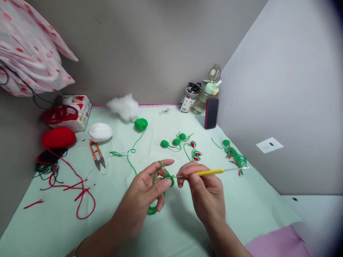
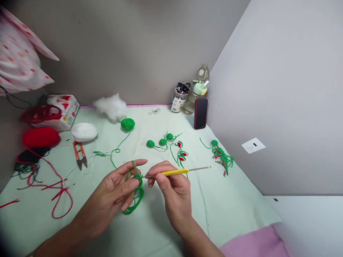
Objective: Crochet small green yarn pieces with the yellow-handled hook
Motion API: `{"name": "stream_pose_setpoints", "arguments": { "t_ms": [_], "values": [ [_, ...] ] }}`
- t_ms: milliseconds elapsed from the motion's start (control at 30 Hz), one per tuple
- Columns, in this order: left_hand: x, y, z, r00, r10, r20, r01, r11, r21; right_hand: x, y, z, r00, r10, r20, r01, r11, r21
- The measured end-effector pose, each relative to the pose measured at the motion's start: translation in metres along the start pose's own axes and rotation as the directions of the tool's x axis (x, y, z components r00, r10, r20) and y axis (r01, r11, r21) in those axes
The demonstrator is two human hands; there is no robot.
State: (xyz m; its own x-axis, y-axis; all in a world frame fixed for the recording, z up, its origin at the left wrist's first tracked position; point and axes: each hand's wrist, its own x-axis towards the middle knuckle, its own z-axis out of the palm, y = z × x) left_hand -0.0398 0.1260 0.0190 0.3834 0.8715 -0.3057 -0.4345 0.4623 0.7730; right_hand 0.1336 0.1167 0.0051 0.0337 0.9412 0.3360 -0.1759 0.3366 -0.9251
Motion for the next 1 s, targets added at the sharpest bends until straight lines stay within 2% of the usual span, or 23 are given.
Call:
{"name": "stream_pose_setpoints", "arguments": {
  "t_ms": [100,300,500,867,1000],
  "values": [
    [0.002,0.002,-0.001,1.0,-0.013,0.009,0.013,1.0,0.0,0.001,-0.002,-0.002,1.0,-0.003,0.01,0.003,1.0,0.028],
    [0.004,0.004,-0.004,1.0,-0.008,-0.011,0.008,1.0,0.004,0.008,-0.006,-0.007,0.998,-0.032,-0.058,0.033,0.999,0.014],
    [0.005,0.003,-0.003,1.0,-0.015,-0.004,0.015,1.0,0.008,0.007,-0.006,-0.006,0.999,-0.009,-0.042,0.011,0.999,0.032],
    [0.003,-0.001,-0.001,0.999,0.031,-0.034,-0.029,0.998,0.053,0.007,-0.006,0.004,0.997,0.079,0.007,-0.079,0.98,0.183],
    [0.002,-0.008,0.002,1.0,0.003,0.008,-0.003,1.0,0.031,0.0,-0.002,0.009,0.998,0.058,0.037,-0.063,0.986,0.157]
  ]
}}
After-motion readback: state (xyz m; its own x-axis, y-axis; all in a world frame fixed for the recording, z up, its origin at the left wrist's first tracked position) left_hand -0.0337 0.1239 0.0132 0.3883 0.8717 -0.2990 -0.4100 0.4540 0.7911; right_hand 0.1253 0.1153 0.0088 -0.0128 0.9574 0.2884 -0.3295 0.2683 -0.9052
